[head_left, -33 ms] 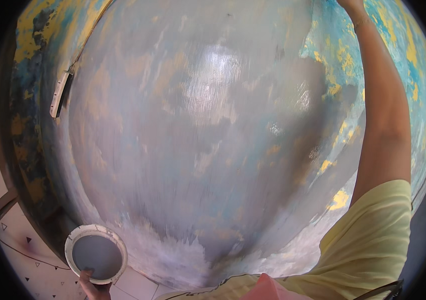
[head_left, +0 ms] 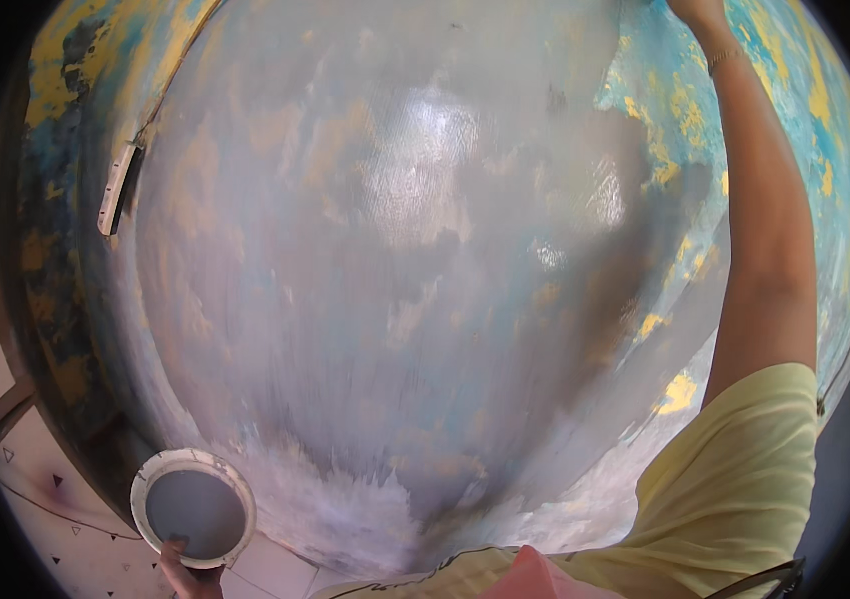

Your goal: The person paints a wall using a brush, dipping it into a bucket of grey paint and applying it to a surface with peeling yellow and blue paint.

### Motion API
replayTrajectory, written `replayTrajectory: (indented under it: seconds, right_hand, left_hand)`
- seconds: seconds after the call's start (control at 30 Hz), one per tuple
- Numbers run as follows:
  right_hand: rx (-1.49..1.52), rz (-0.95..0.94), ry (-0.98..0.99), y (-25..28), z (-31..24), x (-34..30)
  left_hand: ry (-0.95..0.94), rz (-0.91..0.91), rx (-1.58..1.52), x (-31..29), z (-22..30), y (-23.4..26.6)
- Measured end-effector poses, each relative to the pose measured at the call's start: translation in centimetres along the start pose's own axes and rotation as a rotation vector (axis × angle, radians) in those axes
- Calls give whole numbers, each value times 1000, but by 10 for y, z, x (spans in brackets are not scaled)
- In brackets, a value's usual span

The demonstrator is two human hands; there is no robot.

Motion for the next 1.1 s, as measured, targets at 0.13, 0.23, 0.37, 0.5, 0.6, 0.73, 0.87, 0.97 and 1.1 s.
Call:
replayTrajectory:
  seconds: [0.13,0.23,0.37,0.5,0.6,0.73,0.87,0.97,1.1]
  right_hand:
    - [119,-86,67,22,-39,-88]
    - [133,-172,148,41,-65,-144]
    - [210,-336,121,76,-110,-186]
    - [400,-457,-39,89,-120,-190]
    - [470,-577,-102,79,-97,-162]
    - [560,-664,-238,52,-52,-96]
    - [481,-462,-275,48,-36,-28]
    - [276,-171,-154,40,-10,19]
    - [193,167,-3,26,12,25]
  left_hand:
    - [31,-10,0,-1,0,16]
    - [54,-96,35,3,-3,18]
    - [98,-212,86,0,-2,14]
    - [247,-53,14,64,-25,94]
    - [388,-64,8,72,-39,99]
    - [92,80,90,27,-17,57]
    - [69,41,40,22,-23,54]
    - [-10,-236,61,-6,-17,21]
    - [21,-176,86,-1,-22,24]
Point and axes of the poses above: each hand's wrist, its own x-axis towards the middle knuckle, its own y-axis out of the back of the hand, z = x × y, the point moved 5 cm from there along x, towards the middle knuckle, and after that the axes turned 1 degree about y, right-handed, at the moved point
